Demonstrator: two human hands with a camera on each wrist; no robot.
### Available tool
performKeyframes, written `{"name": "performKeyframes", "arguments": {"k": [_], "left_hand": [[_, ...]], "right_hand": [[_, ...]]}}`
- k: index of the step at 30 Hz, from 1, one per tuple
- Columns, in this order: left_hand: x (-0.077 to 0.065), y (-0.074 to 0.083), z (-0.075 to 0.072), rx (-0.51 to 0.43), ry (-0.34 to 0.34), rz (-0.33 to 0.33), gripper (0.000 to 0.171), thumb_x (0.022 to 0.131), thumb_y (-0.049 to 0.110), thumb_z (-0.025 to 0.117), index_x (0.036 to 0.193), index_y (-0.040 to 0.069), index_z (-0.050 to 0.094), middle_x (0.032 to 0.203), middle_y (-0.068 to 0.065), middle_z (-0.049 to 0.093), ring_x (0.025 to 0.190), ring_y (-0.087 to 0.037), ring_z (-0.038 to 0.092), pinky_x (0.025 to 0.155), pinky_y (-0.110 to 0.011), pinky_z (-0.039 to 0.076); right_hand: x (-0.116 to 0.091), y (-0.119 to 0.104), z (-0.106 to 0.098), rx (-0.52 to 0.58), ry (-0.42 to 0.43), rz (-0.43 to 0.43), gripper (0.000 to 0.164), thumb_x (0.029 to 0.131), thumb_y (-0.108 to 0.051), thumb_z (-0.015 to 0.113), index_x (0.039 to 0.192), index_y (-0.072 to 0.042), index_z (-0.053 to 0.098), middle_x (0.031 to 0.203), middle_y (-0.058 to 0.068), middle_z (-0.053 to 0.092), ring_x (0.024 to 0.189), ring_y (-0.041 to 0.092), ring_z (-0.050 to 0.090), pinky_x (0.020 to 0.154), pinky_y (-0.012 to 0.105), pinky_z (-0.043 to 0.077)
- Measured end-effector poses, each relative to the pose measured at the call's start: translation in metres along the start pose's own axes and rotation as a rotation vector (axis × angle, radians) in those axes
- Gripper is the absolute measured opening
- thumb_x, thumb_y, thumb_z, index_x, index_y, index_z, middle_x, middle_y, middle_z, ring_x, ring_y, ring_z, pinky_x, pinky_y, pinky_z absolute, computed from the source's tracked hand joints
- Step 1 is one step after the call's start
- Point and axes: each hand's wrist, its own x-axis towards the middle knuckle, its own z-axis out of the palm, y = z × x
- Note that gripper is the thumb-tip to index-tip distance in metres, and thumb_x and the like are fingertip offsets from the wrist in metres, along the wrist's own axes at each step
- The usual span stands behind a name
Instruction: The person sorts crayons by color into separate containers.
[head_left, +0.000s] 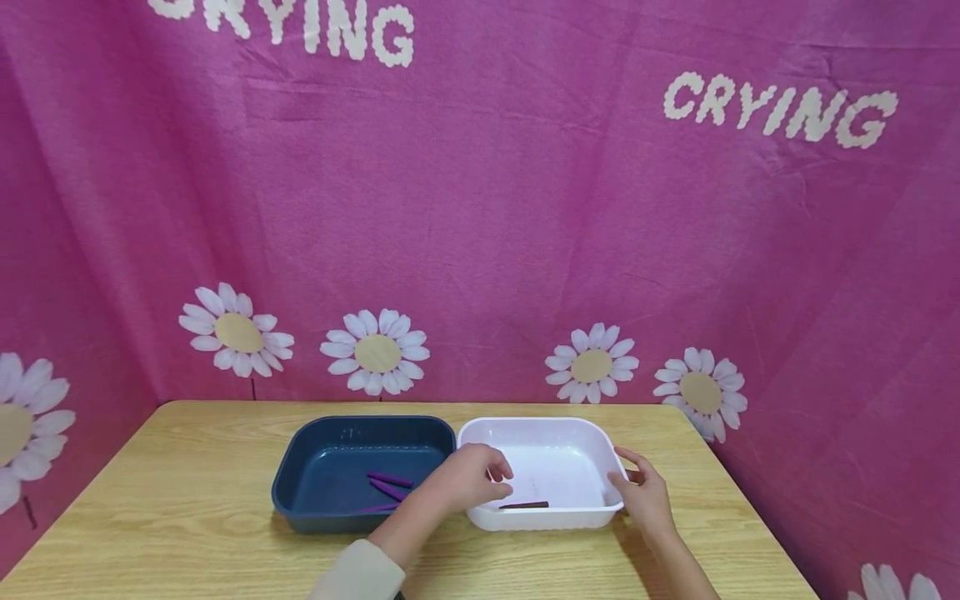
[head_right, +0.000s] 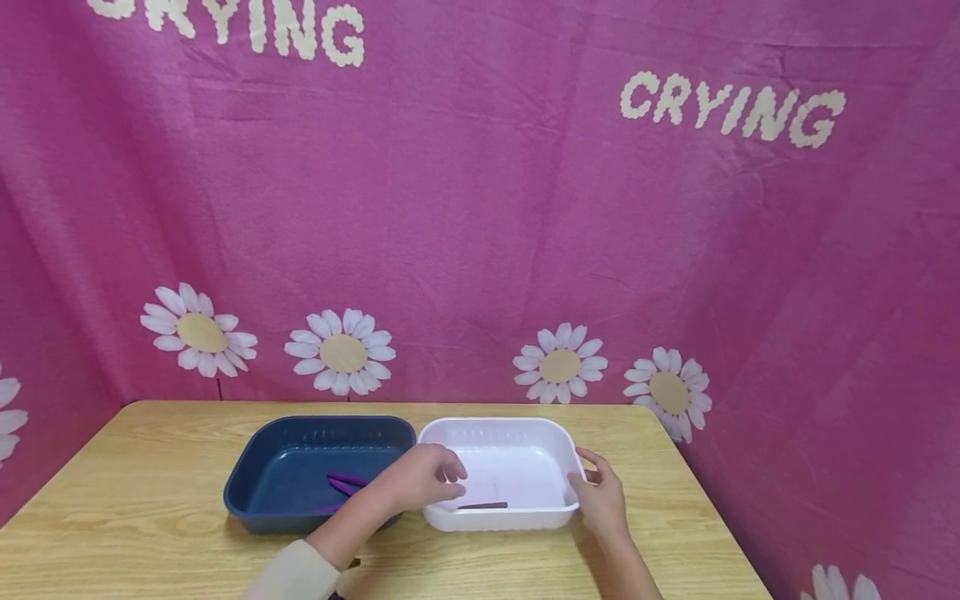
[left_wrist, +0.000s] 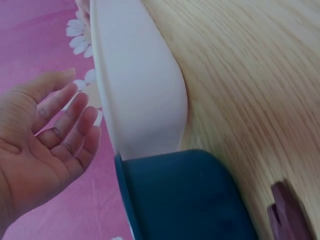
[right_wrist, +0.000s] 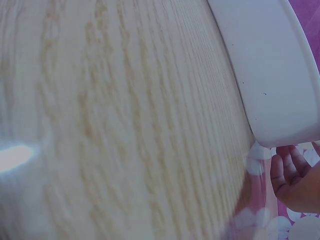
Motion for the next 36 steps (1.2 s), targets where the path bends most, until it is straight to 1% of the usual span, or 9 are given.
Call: {"name": "performKeyframes", "arguments": {"k": [6,8,13,18,22,26,30,36], "left_hand": [[-0.015,-0.001,-0.009,0.008,0.014,0.012,0.015,0.079,0.018,0.073,0.088,0.007,0.072,0.077,0.002,0.068,0.075,-0.008,0.058,0.069,-0.02,0.048],[-0.021,-0.002,-0.012,0.009,0.022,0.009,0.014,0.078,0.019,0.073,0.088,0.008,0.072,0.077,0.002,0.068,0.075,-0.01,0.059,0.068,-0.02,0.048],[-0.035,-0.003,-0.018,-0.026,0.035,-0.012,0.013,0.079,0.018,0.073,0.088,0.009,0.071,0.078,0.001,0.067,0.078,-0.018,0.06,0.069,-0.022,0.048],[-0.049,-0.006,-0.023,-0.063,0.04,-0.044,0.013,0.079,0.018,0.073,0.089,0.01,0.071,0.08,0.0,0.065,0.076,-0.014,0.058,0.067,-0.023,0.047],[-0.06,-0.008,-0.027,-0.069,0.043,-0.084,0.015,0.08,0.021,0.073,0.09,0.011,0.071,0.082,0.002,0.063,0.075,-0.01,0.054,0.067,-0.021,0.047],[-0.068,-0.011,-0.03,-0.065,0.048,-0.111,0.016,0.08,0.023,0.073,0.092,0.012,0.071,0.083,0.003,0.062,0.075,-0.009,0.052,0.068,-0.021,0.048],[-0.076,-0.015,-0.033,-0.067,0.063,-0.085,0.015,0.08,0.024,0.073,0.09,0.012,0.071,0.083,0.003,0.063,0.076,-0.009,0.054,0.067,-0.021,0.048],[-0.091,-0.019,-0.037,-0.083,0.097,-0.047,0.014,0.081,0.025,0.072,0.089,0.014,0.071,0.082,0.006,0.062,0.075,-0.004,0.054,0.066,-0.02,0.047]], "right_hand": [[-0.001,0.0,0.0,-0.007,-0.001,0.005,0.045,0.088,-0.004,0.056,0.132,-0.003,0.048,0.108,0.031,0.057,0.078,0.017,0.06,0.057,0.026,0.054],[0.0,0.0,0.001,-0.01,-0.011,0.006,0.045,0.089,-0.004,0.056,0.132,-0.003,0.047,0.109,0.031,0.056,0.08,0.017,0.06,0.058,0.026,0.054],[0.0,-0.001,0.0,-0.019,-0.027,0.014,0.045,0.09,-0.006,0.056,0.134,-0.004,0.046,0.112,0.032,0.054,0.084,0.019,0.06,0.062,0.028,0.056],[0.001,-0.001,0.0,-0.017,-0.026,0.02,0.045,0.09,-0.006,0.055,0.134,-0.004,0.046,0.114,0.033,0.054,0.085,0.021,0.061,0.063,0.029,0.056],[0.001,0.0,0.0,-0.02,-0.027,0.019,0.045,0.09,-0.007,0.055,0.134,-0.004,0.045,0.114,0.033,0.054,0.086,0.022,0.061,0.063,0.029,0.056],[0.001,0.0,0.0,-0.015,-0.025,0.022,0.045,0.09,-0.006,0.055,0.134,-0.004,0.046,0.112,0.032,0.054,0.082,0.02,0.06,0.06,0.028,0.056],[0.001,-0.001,0.0,-0.015,-0.025,0.023,0.045,0.09,-0.006,0.056,0.134,-0.004,0.046,0.111,0.031,0.055,0.079,0.019,0.06,0.056,0.028,0.055],[0.002,0.001,0.0,-0.025,-0.02,0.024,0.045,0.09,-0.007,0.056,0.134,-0.005,0.046,0.108,0.028,0.056,0.079,0.018,0.06,0.055,0.026,0.054]]}}
